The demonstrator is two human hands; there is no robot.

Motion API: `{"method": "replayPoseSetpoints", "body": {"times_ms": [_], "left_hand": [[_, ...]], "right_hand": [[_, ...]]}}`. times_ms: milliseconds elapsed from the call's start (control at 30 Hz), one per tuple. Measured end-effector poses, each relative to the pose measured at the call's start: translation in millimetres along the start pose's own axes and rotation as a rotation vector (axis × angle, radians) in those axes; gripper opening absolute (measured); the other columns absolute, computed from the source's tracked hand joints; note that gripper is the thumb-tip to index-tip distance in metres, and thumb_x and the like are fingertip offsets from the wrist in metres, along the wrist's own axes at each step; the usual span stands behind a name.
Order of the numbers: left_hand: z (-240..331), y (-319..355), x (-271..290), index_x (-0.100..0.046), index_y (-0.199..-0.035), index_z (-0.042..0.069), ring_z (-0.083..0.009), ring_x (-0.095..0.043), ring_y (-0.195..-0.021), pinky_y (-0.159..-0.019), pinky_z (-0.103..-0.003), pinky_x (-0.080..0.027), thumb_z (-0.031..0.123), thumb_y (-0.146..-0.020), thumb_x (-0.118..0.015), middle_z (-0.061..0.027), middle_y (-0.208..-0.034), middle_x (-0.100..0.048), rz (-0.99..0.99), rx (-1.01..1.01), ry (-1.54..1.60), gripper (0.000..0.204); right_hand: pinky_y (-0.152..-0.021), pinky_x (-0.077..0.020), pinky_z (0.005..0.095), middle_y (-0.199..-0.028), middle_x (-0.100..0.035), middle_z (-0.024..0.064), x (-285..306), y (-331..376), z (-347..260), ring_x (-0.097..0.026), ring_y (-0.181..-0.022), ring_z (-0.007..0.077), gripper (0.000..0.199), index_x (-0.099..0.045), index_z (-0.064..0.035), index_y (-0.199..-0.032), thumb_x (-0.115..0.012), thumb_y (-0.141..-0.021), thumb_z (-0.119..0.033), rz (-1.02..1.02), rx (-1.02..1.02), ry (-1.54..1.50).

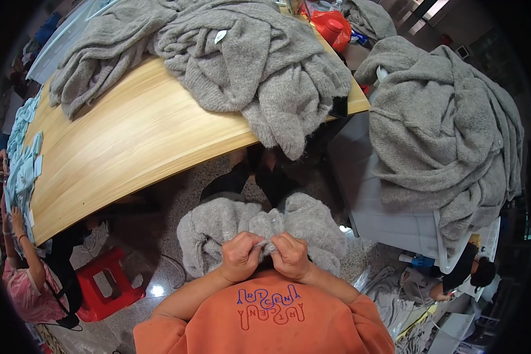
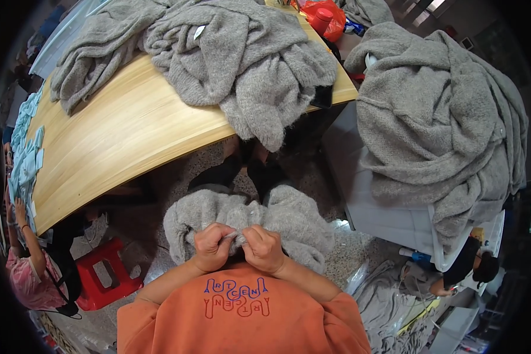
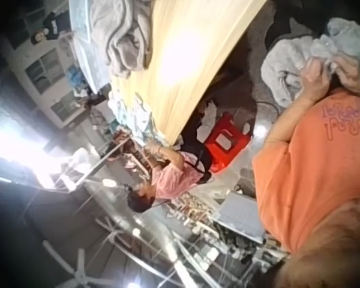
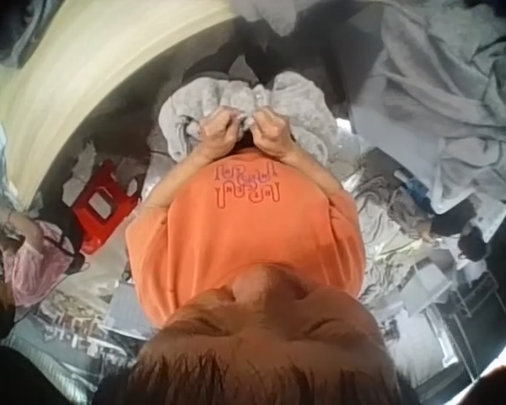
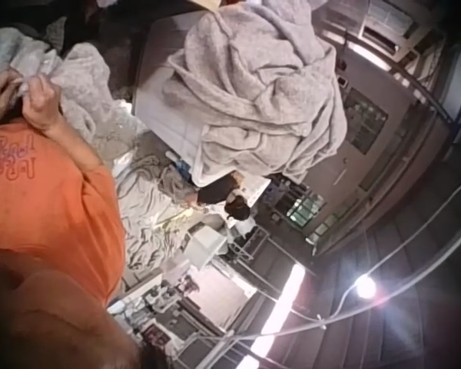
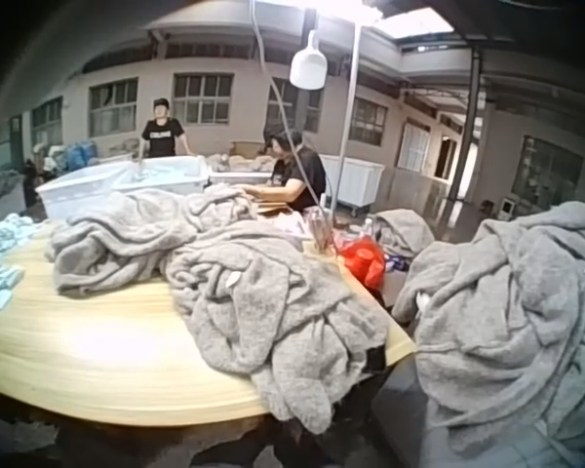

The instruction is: Folding and inspecting large grey textile items or towels on a large work table.

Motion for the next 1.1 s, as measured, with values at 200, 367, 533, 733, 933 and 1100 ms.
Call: {"method": "replayPoseSetpoints", "body": {"times_ms": [200,367,533,733,933,1100], "left_hand": [[17,0,2,-0.054,-0.071,0.000,-0.0215,-0.054,-0.052,-0.045,-0.027,-0.043,-0.008,-0.060,-0.057,-0.0109,-0.063,-0.055,0.077,-0.198,-0.077,0.014],[23,0,2,-0.054,-0.072,0.000,-0.0219,-0.055,-0.053,-0.045,-0.026,-0.044,-0.008,-0.059,-0.057,-0.0117,-0.064,-0.055,0.098,-0.235,-0.108,0.016],[24,3,4,-0.055,-0.076,-0.003,-0.0235,-0.055,-0.053,-0.046,-0.027,-0.045,-0.007,-0.059,-0.057,-0.0129,-0.066,-0.055,0.084,-0.292,-0.124,0.018],[24,8,5,-0.055,-0.077,-0.003,-0.0239,-0.056,-0.054,-0.047,-0.028,-0.046,-0.007,-0.058,-0.057,-0.0135,-0.067,-0.055,0.090,-0.318,-0.133,0.019],[28,2,-2,-0.054,-0.077,0.000,-0.0226,-0.055,-0.051,-0.044,-0.027,-0.044,-0.008,-0.058,-0.055,-0.0134,-0.067,-0.056,0.050,-0.300,-0.097,0.021],[16,17,19,-0.056,-0.075,-0.001,-0.0184,-0.053,-0.051,-0.041,-0.026,-0.039,-0.003,-0.060,-0.056,-0.0112,-0.067,-0.056,0.021,-0.449,-0.239,0.015]], "right_hand": [[-0.044,-0.0409,0.0324,-0.062,-0.047,0.0096,2,-2,-4,-0.050,-0.050,0.0256,0.023,-0.050,-0.0010,-0.075,-0.050,-0.053,0.002,0.073,0.045,0.001],[-0.044,-0.0412,0.0321,-0.063,-0.048,0.0104,2,-5,-2,-0.050,-0.051,0.0263,0.025,-0.051,-0.0008,-0.077,-0.050,-0.052,0.003,0.114,0.029,-0.035],[-0.046,-0.0427,0.0326,-0.066,-0.050,0.0114,2,-16,10,-0.052,-0.055,0.0275,0.026,-0.051,-0.0009,-0.078,-0.049,-0.052,0.004,0.063,-0.074,-0.301],[-0.044,-0.0412,0.0316,-0.060,-0.047,0.0096,8,-14,-12,-0.050,-0.050,0.0252,0.026,-0.050,-0.0009,-0.076,-0.051,-0.050,0.002,0.026,0.164,0.030],[-0.042,-0.0401,0.0309,-0.060,-0.046,0.0083,8,-10,-12,-0.050,-0.049,0.0226,0.023,-0.050,-0.0011,-0.076,-0.051,-0.053,0.000,0.141,0.200,0.211],[-0.049,-0.0431,0.0301,-0.074,-0.050,0.0076,21,3,16,-0.052,-0.057,0.0221,0.023,-0.052,-0.0039,-0.080,-0.049,-0.058,0.000,-0.047,0.120,0.347]]}}
Point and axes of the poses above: each hand's wrist, its own y-axis away from the middle knuckle, its own x-axis out of the back of the hand, z = x × y, the point moved 7 cm from there along -y, towards the middle knuckle
